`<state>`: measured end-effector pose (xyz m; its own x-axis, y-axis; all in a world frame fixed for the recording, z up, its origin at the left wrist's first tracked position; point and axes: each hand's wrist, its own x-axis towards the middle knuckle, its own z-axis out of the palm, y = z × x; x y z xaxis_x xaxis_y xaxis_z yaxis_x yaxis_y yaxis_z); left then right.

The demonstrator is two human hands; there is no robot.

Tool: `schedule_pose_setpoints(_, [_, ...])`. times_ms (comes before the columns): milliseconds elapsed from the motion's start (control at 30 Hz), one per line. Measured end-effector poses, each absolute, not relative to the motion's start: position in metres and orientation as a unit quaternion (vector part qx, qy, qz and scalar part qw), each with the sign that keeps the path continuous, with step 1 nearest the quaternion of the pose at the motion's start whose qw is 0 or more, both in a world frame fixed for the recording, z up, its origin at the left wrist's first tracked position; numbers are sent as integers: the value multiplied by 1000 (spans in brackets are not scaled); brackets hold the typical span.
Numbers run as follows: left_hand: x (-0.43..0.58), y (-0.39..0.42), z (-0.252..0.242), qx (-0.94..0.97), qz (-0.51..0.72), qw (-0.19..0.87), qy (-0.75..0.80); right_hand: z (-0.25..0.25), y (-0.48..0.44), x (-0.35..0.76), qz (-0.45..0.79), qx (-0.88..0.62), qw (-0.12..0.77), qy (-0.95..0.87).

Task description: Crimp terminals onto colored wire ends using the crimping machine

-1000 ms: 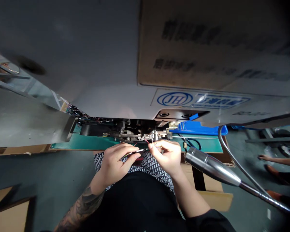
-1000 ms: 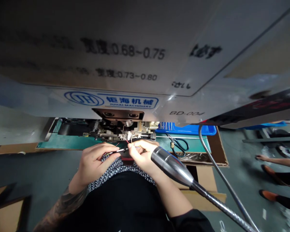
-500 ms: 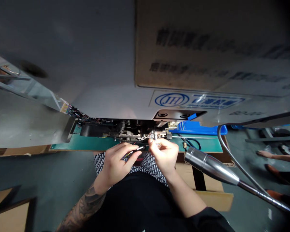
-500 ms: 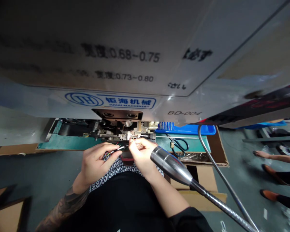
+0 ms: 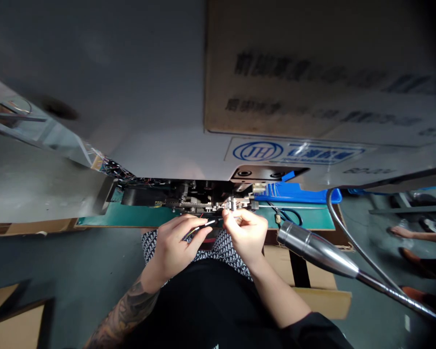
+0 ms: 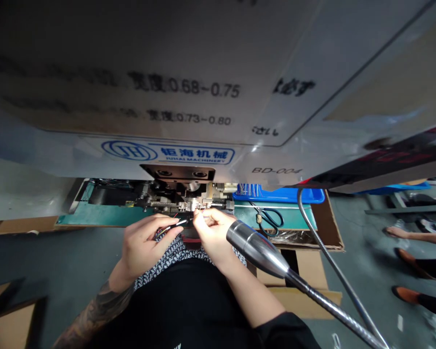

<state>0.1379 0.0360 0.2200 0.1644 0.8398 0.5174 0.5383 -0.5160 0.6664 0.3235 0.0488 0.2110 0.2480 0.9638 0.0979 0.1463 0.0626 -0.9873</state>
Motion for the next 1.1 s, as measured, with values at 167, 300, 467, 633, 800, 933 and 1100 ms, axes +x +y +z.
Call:
schedule_pose_setpoints(167, [135, 37, 220, 764, 444, 149, 444, 211, 50, 337, 366, -547, 516, -548])
schedule_pose_setpoints(300, [128, 37, 221, 786, 428, 144, 421, 214, 53, 356, 384, -497, 453, -633])
schedule_pose_setpoints(467, [121, 37, 222, 811, 397, 165, 395, 228, 62, 371, 431, -420, 341, -722])
schedule_pose_setpoints(633, [122, 36, 225, 810, 398, 167, 397, 235, 64, 371, 418, -396, 351, -738])
schedule_pose_setpoints(800, [129, 33, 228, 778, 415, 165, 442, 225, 56, 358, 344, -440, 453, -695])
schedule_pose_setpoints(933, [136, 31, 229, 759, 428, 158, 465, 219, 50, 346, 266, -495, 512, -650])
schedule_pose_setpoints(1100, [139, 32, 226, 756, 438, 154, 461, 216, 46, 340, 265, -546, 510, -610])
